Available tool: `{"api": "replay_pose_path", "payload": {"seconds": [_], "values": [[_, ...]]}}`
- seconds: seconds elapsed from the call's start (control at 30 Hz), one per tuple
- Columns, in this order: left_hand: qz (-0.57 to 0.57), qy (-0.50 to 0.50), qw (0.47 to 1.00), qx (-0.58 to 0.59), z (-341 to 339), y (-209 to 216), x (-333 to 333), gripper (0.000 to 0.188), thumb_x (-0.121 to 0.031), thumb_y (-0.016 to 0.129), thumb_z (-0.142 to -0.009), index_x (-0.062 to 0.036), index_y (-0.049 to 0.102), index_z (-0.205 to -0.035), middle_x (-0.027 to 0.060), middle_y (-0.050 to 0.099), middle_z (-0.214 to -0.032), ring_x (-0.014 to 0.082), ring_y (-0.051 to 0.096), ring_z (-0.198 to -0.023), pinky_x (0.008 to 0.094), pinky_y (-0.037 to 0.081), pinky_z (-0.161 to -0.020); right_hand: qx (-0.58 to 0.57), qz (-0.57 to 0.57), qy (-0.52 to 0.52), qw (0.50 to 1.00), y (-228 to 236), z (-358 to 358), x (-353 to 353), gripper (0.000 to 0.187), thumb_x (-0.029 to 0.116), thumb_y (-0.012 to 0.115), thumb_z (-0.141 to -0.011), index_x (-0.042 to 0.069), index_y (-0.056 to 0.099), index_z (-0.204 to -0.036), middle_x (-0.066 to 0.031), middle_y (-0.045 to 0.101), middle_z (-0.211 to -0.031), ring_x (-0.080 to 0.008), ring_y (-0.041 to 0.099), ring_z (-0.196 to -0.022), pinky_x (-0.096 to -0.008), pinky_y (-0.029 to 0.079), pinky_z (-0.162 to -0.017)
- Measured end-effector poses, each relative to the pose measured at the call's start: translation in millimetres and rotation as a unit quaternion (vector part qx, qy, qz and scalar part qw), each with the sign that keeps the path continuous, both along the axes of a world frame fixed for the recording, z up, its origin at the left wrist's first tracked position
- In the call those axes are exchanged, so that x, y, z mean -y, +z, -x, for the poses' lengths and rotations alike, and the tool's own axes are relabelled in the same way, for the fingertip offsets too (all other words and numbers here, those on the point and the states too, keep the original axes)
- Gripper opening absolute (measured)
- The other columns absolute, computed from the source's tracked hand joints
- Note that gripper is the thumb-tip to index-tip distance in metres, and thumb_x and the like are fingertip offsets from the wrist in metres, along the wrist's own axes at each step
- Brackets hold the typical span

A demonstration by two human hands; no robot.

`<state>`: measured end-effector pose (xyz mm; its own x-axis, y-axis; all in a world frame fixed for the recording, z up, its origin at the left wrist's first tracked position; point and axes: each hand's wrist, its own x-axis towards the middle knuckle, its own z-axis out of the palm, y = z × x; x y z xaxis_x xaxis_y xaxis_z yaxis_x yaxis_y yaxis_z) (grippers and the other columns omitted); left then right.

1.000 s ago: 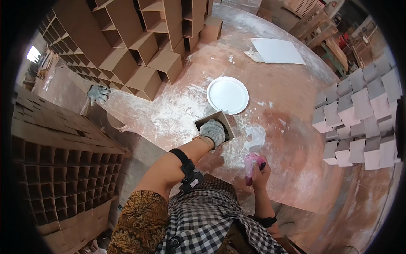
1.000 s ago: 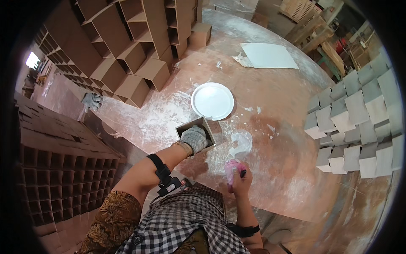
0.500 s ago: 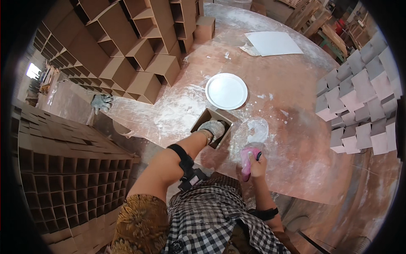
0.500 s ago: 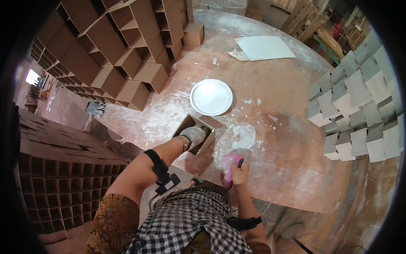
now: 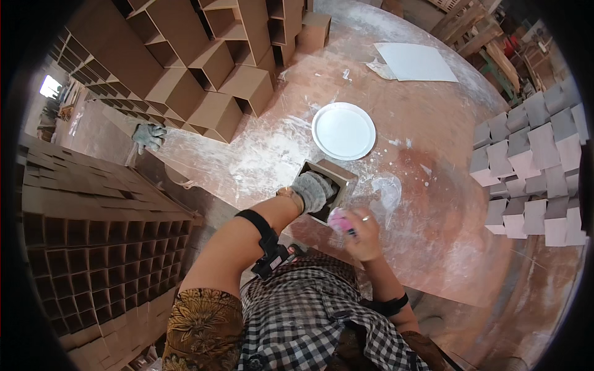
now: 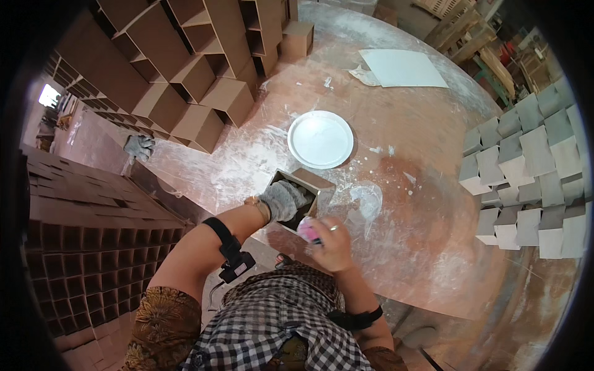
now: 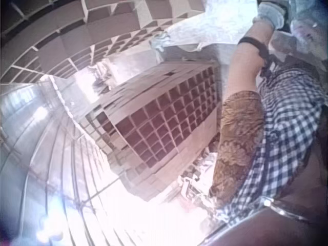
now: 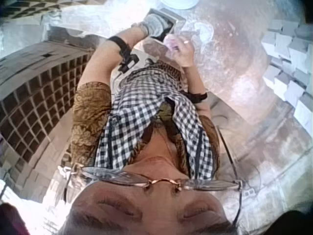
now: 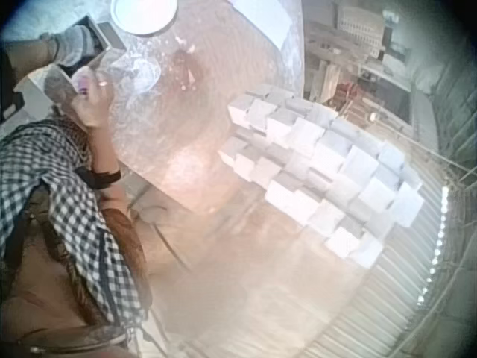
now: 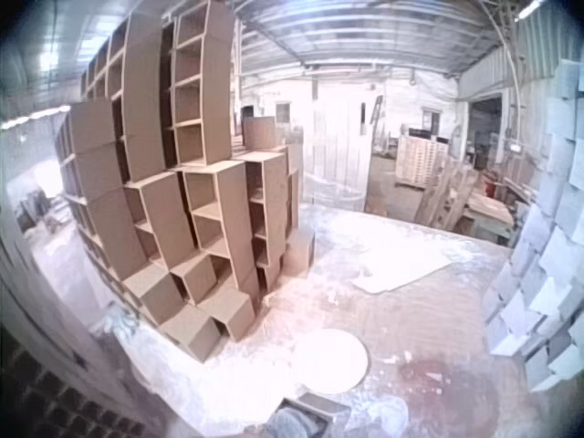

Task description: Applying a white liquid sealant or adhesive to the interior and exterior of wooden cubby boxes using a pink sponge.

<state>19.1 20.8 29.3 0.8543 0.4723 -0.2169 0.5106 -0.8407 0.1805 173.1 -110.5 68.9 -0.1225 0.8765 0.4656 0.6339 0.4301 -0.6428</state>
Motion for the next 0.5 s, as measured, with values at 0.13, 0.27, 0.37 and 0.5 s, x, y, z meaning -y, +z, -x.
{"api": "replay_pose_path", "payload": {"seconds": [0.13, 0.27, 0.37, 0.5], "values": [[-0.026, 0.012, 0.999, 0.020, -3, 3, 8, 0.037, -0.022, 0.053, -0.073, -0.0057, 0.055, -0.107, 0.0142, 0.061, -0.100, 0.0316, 0.061, -0.088, 0.0397, 0.049, -0.074, 0.133, 0.009, -0.041, 0.990, 15, 9, -6, 0.044, -0.004, 0.055, -0.055, 0.005, 0.060, -0.098, -0.0107, 0.053, -0.087, -0.0308, 0.053, -0.082, -0.0393, 0.043, -0.068], [0.022, 0.030, 0.998, -0.042, -6, 12, 6, 0.036, -0.021, 0.053, -0.072, -0.0066, 0.056, -0.105, 0.0148, 0.058, -0.104, 0.0294, 0.059, -0.091, 0.0392, 0.049, -0.071, 0.153, -0.049, -0.121, 0.980, 2, -5, -49, 0.043, -0.003, 0.056, -0.056, 0.006, 0.061, -0.097, -0.0100, 0.054, -0.087, -0.0300, 0.053, -0.082, -0.0388, 0.043, -0.068], [-0.024, 0.015, 1.000, 0.009, 0, -5, 7, 0.034, -0.022, 0.053, -0.072, -0.0071, 0.058, -0.102, 0.0129, 0.059, -0.099, 0.0295, 0.059, -0.088, 0.0396, 0.048, -0.073, 0.140, -0.033, -0.152, 0.978, 1, -8, -65, 0.042, -0.003, 0.055, -0.058, 0.008, 0.061, -0.097, -0.0104, 0.055, -0.086, -0.0296, 0.054, -0.080, -0.0389, 0.044, -0.066], [-0.032, 0.023, 0.999, 0.013, -1, -12, 9, 0.038, -0.024, 0.055, -0.072, -0.0083, 0.057, -0.106, 0.0135, 0.058, -0.098, 0.0301, 0.059, -0.088, 0.0407, 0.048, -0.073, 0.141, 0.016, -0.058, 0.988, 2, 14, -6, 0.042, -0.004, 0.054, -0.058, 0.009, 0.061, -0.097, -0.0112, 0.055, -0.085, -0.0296, 0.054, -0.079, -0.0393, 0.044, -0.064]]}}
